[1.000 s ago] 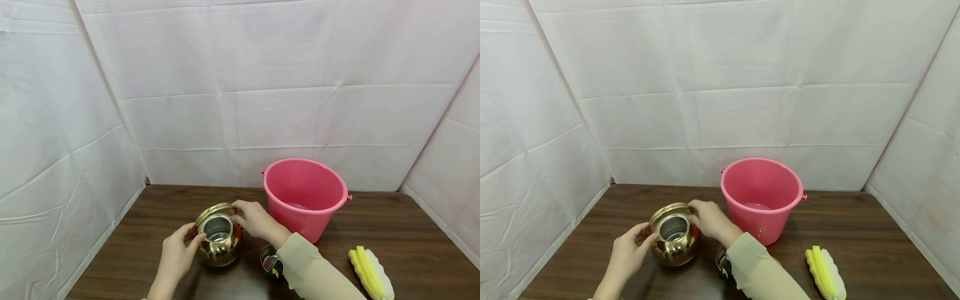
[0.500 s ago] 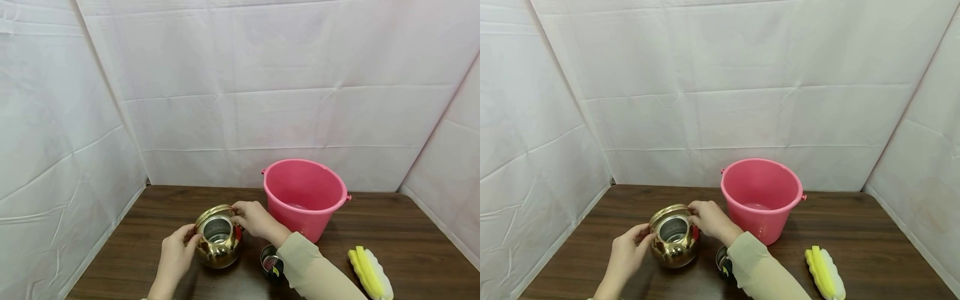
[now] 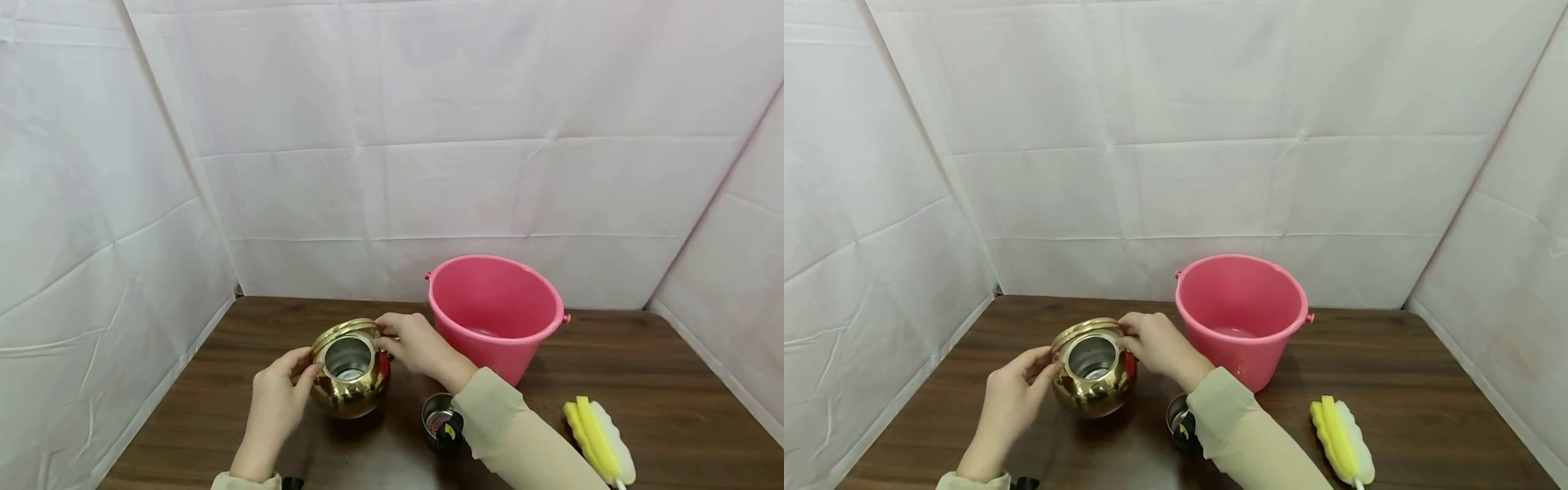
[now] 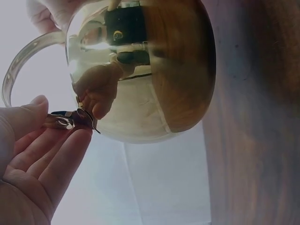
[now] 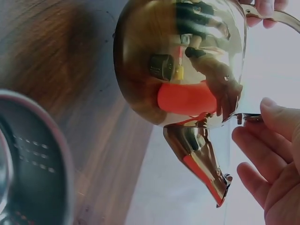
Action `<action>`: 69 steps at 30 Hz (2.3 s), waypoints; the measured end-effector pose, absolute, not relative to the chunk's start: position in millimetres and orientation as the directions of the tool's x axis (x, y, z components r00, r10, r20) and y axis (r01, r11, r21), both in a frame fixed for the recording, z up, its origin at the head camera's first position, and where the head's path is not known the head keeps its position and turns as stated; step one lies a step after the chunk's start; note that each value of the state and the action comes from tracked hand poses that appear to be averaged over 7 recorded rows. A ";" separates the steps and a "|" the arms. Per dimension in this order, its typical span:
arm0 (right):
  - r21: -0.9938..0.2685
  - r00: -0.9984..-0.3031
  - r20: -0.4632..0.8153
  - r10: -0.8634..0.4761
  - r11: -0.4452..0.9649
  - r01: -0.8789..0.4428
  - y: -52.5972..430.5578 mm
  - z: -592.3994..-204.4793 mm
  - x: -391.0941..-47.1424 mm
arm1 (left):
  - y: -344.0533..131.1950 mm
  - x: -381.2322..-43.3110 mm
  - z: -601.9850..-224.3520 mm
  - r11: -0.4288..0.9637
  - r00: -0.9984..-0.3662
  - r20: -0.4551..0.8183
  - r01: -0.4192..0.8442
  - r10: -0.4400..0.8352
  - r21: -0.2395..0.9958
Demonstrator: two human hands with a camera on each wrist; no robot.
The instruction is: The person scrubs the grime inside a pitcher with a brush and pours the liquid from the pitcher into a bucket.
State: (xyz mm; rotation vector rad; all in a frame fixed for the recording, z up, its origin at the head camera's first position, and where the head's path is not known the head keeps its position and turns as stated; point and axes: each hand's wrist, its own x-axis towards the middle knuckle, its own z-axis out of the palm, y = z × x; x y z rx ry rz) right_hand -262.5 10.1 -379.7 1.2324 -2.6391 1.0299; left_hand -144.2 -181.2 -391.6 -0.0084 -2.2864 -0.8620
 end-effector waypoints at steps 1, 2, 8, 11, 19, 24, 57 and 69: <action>-0.547 -0.679 0.306 -0.667 0.461 -0.699 9.8 -377.8 -263.4 | -181.8 -144.6 -389.6 0.782 -0.764 0.606 0.234 -0.220 0.578; -0.546 -0.679 0.301 -0.670 0.463 -0.698 9.8 -376.1 -264.3 | -182.2 -145.0 -387.8 0.783 -0.763 0.609 0.237 -0.216 0.575; -0.528 -0.683 0.298 -0.667 0.481 -0.700 10.4 -366.3 -267.9 | -184.5 -148.7 -379.2 0.794 -0.764 0.620 0.259 -0.180 0.550; -0.518 -0.676 0.307 -0.670 0.478 -0.709 10.3 -361.9 -269.2 | -185.6 -149.7 -374.8 0.799 -0.761 0.627 0.270 -0.165 0.538; -0.510 -0.659 0.274 -0.701 0.475 -0.717 7.9 -350.2 -271.2 | -189.2 -149.1 -366.1 0.805 -0.763 0.626 0.267 -0.160 0.530; -0.516 -0.645 0.255 -0.721 0.462 -0.721 6.6 -338.2 -271.7 | -191.7 -150.6 -360.6 0.808 -0.761 0.630 0.267 -0.157 0.525; -0.545 -0.599 0.175 -0.781 0.430 -0.720 16.7 -287.7 -283.6 | -199.8 -171.7 -322.9 0.806 -0.776 0.628 0.333 -0.061 0.490; -0.490 -0.597 0.226 -0.770 0.440 -0.753 27.1 -260.1 -292.3 | -196.8 -191.5 -297.6 0.792 -0.777 0.629 0.380 -0.008 0.479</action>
